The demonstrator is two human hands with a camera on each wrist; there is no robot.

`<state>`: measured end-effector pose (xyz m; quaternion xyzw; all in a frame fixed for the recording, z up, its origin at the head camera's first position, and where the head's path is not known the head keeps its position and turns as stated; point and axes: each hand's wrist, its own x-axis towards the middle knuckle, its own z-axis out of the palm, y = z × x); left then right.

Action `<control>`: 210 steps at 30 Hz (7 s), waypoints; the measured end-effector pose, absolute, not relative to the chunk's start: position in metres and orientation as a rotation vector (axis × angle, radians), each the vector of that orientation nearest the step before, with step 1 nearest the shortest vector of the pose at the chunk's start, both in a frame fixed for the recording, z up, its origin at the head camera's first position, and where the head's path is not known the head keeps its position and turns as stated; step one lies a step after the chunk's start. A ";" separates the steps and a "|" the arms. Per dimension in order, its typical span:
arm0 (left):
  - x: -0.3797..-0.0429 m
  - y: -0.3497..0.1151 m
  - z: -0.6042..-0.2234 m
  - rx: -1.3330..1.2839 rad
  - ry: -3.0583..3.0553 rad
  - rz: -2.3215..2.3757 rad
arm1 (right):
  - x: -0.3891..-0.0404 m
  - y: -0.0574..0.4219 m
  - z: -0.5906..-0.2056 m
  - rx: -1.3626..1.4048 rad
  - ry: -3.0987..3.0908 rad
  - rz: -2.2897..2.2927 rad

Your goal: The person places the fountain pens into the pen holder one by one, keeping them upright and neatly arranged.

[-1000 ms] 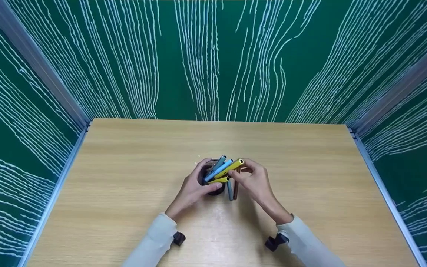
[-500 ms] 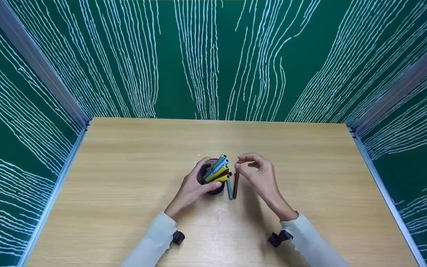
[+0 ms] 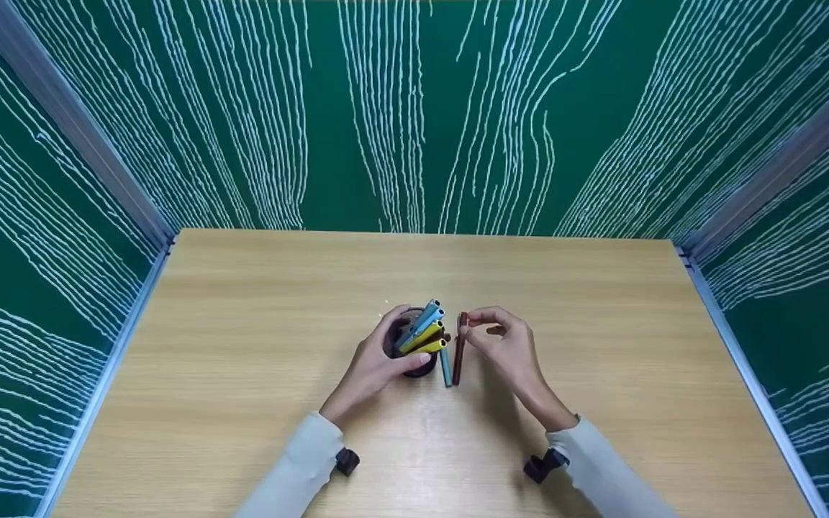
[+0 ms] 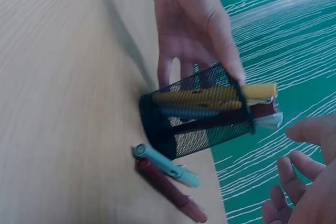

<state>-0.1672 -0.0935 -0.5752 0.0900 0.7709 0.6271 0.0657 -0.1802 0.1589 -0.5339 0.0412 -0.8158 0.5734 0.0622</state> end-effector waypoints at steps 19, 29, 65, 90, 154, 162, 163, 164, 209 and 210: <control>-0.168 -0.095 -0.573 0.266 2.312 1.906 | -0.186 0.165 -0.581 0.088 -2.608 1.584; -0.165 -0.092 -0.575 0.243 2.317 1.899 | -0.189 0.166 -0.606 0.152 -2.613 1.364; -0.166 -0.095 -0.577 0.328 2.300 1.942 | -0.202 0.163 -0.621 0.070 -2.640 1.232; -0.163 -0.093 -0.575 0.252 2.293 1.895 | -0.156 0.205 -0.615 0.086 -2.692 1.152; -0.164 -0.092 -0.576 0.242 2.247 1.956 | -0.140 0.224 -0.475 -0.048 -2.334 1.815; -0.163 -0.093 -0.576 0.254 2.282 1.918 | -0.141 0.211 -0.469 -0.003 -2.296 1.867; -0.163 -0.093 -0.576 0.255 2.285 1.914 | -0.141 0.209 -0.468 0.006 -2.298 1.868; -0.163 -0.093 -0.576 0.258 2.287 1.910 | -0.142 0.208 -0.468 0.012 -2.297 1.875; -0.166 -0.091 -0.578 0.291 2.325 1.937 | -0.184 0.136 -0.496 0.149 -2.331 2.036; -0.167 -0.090 -0.578 0.288 2.320 1.941 | -0.184 0.135 -0.496 0.150 -2.337 2.029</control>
